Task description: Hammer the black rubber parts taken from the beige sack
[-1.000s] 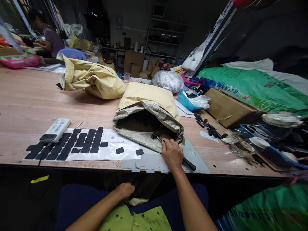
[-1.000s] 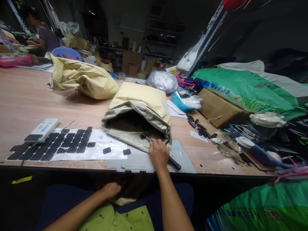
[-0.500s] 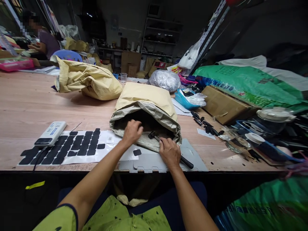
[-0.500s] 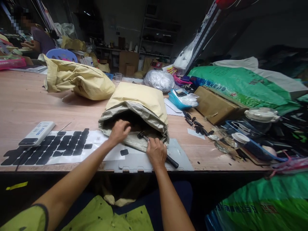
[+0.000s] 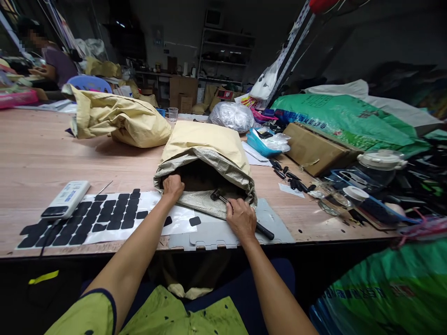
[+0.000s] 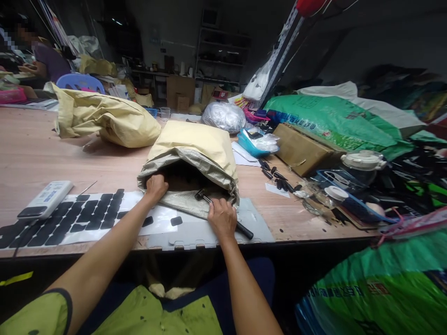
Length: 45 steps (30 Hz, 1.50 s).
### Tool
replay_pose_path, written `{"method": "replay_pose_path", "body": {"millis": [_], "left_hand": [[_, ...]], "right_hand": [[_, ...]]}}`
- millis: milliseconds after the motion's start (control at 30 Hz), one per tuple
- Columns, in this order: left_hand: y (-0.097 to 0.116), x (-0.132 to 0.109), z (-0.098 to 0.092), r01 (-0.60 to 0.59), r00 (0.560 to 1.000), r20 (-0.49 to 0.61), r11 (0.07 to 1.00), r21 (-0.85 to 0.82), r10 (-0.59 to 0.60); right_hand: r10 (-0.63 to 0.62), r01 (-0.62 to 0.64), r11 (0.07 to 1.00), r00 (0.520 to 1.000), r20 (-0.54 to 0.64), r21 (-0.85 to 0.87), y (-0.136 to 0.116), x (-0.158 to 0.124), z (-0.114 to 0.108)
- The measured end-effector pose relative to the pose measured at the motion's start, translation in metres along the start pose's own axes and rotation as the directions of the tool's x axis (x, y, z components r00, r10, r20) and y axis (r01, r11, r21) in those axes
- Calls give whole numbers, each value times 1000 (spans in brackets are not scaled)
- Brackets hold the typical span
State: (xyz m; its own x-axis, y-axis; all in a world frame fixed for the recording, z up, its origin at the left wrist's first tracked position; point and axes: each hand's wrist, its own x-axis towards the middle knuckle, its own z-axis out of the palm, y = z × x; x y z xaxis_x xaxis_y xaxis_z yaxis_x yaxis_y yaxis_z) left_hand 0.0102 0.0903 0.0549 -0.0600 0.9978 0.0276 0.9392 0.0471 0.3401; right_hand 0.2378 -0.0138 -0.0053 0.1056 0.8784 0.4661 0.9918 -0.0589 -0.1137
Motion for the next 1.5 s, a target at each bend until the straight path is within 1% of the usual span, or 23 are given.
{"method": "replay_pose_path", "body": {"millis": [33, 67, 100, 133, 167, 200, 233, 267, 367, 500, 600, 667, 700, 800, 900, 1000, 1133, 1233, 1400, 1500], "left_hand": [[-1, -9, 0, -60, 997, -41, 997, -46, 58], [-3, -21, 1, -149, 987, -81, 982, -115, 140], [-5, -34, 3, -260, 964, -117, 945, -201, 240], [-8, -49, 5, -364, 931, -129, 884, -295, 340], [-10, -63, 9, -435, 899, -123, 818, -377, 421], [-13, -76, 13, -473, 872, -103, 766, -436, 479], [-16, -88, 18, -485, 857, -86, 738, -468, 509], [-18, -98, 22, -488, 851, -73, 731, -476, 520], [-20, -111, 33, -473, 863, -57, 765, -437, 501], [-20, -109, 35, -457, 873, -45, 781, -425, 486], [-19, -108, 35, -459, 871, -38, 782, -423, 490], [-20, -108, 35, -462, 869, -40, 778, -426, 494], [-20, -109, 36, -463, 868, -41, 776, -430, 495], [-20, -110, 37, -462, 868, -45, 773, -434, 494], [-20, -110, 38, -464, 869, -51, 773, -434, 493], [-20, -109, 40, -466, 869, -65, 768, -440, 490], [-20, -109, 40, -450, 875, -52, 768, -456, 482], [-19, -109, 39, -442, 876, -38, 770, -461, 480], [-19, -108, 40, -444, 875, -39, 767, -463, 483], [-20, -108, 42, -439, 878, -35, 772, -460, 478]], "right_hand": [[2, -2, 1000, 1000, -1, 0, 0, 0, 0], [3, -3, 1000, 1000, -2, 2, 0, 0, 0], [4, -4, 1000, 1000, -1, 7, 0, 0, 0], [5, -5, 1000, 1000, 0, 14, 0, -1, 0], [7, -7, 1000, 1000, 2, 23, 0, -1, 0], [8, -8, 999, 1000, 4, 33, 0, -1, 0], [9, -10, 999, 1000, 6, 40, 1, -1, 1], [11, -11, 999, 1000, 8, 46, 1, -1, 1], [0, 0, 999, 1000, 13, 52, 3, 0, 3], [-33, 33, 997, 999, -1, 65, 4, -1, -1], [-17, 24, 992, 999, -51, 126, 0, -8, -14], [16, -1, 975, 998, -65, 221, -5, -16, -25], [31, -14, 957, 998, -54, 289, -7, -21, -30], [10, -15, 857, 1000, 13, 516, -15, -36, -43], [-10, -33, 781, 998, 65, 624, -20, -52, -50], [-10, -57, 762, 995, 100, 645, -23, -65, -51], [-17, -90, 784, 986, 167, 614, -21, -74, -49], [-6, -109, 789, 983, 186, 605, -20, -72, -51], [-36, -69, 759, 988, 148, 647, -30, -67, -56], [-83, -65, 769, 976, 200, 636, -35, -67, -53]]}}
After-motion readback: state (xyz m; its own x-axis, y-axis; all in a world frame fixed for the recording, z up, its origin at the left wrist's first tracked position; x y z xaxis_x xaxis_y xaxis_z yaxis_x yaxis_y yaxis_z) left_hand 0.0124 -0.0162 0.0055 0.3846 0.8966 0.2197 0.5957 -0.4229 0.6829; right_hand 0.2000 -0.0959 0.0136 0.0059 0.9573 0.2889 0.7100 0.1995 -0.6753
